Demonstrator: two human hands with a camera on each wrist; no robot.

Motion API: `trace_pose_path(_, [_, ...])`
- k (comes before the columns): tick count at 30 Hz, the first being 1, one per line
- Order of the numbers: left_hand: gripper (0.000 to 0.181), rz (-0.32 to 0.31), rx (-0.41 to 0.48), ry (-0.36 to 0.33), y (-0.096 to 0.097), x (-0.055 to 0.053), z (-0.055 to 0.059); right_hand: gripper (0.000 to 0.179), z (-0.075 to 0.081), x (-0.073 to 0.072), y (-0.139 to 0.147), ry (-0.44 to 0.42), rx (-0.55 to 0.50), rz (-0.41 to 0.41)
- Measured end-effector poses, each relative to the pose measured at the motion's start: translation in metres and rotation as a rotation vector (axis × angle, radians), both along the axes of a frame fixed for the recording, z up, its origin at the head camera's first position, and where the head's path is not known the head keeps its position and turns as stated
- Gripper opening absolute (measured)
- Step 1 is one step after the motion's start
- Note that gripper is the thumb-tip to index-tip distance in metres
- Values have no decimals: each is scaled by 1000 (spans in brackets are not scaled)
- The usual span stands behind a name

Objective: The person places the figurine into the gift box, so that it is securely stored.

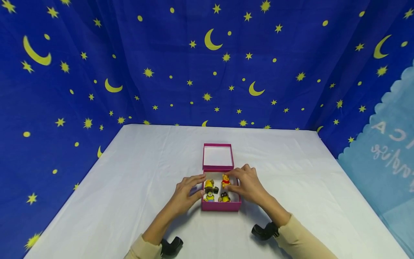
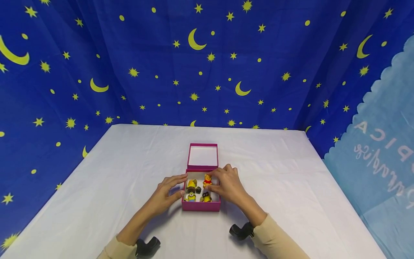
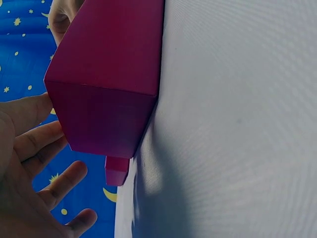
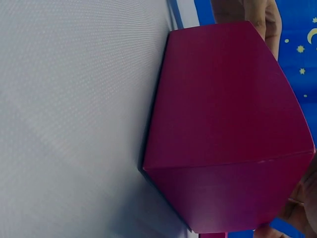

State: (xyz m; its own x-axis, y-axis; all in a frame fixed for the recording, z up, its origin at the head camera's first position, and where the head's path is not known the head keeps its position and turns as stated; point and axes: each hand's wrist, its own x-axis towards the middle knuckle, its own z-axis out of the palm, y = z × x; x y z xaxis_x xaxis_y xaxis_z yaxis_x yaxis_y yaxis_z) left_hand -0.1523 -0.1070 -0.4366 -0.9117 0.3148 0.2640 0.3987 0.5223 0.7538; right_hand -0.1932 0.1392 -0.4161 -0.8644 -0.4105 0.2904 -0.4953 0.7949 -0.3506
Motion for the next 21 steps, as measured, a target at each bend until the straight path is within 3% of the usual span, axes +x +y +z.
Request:
trace_pose_path(13, [43, 1, -2, 12, 0, 0, -1, 43, 0, -3, -9, -123, 55, -68])
trace_pose_path(21, [42, 2, -4, 2, 0, -1, -1, 45, 5, -7, -16, -176, 141, -79])
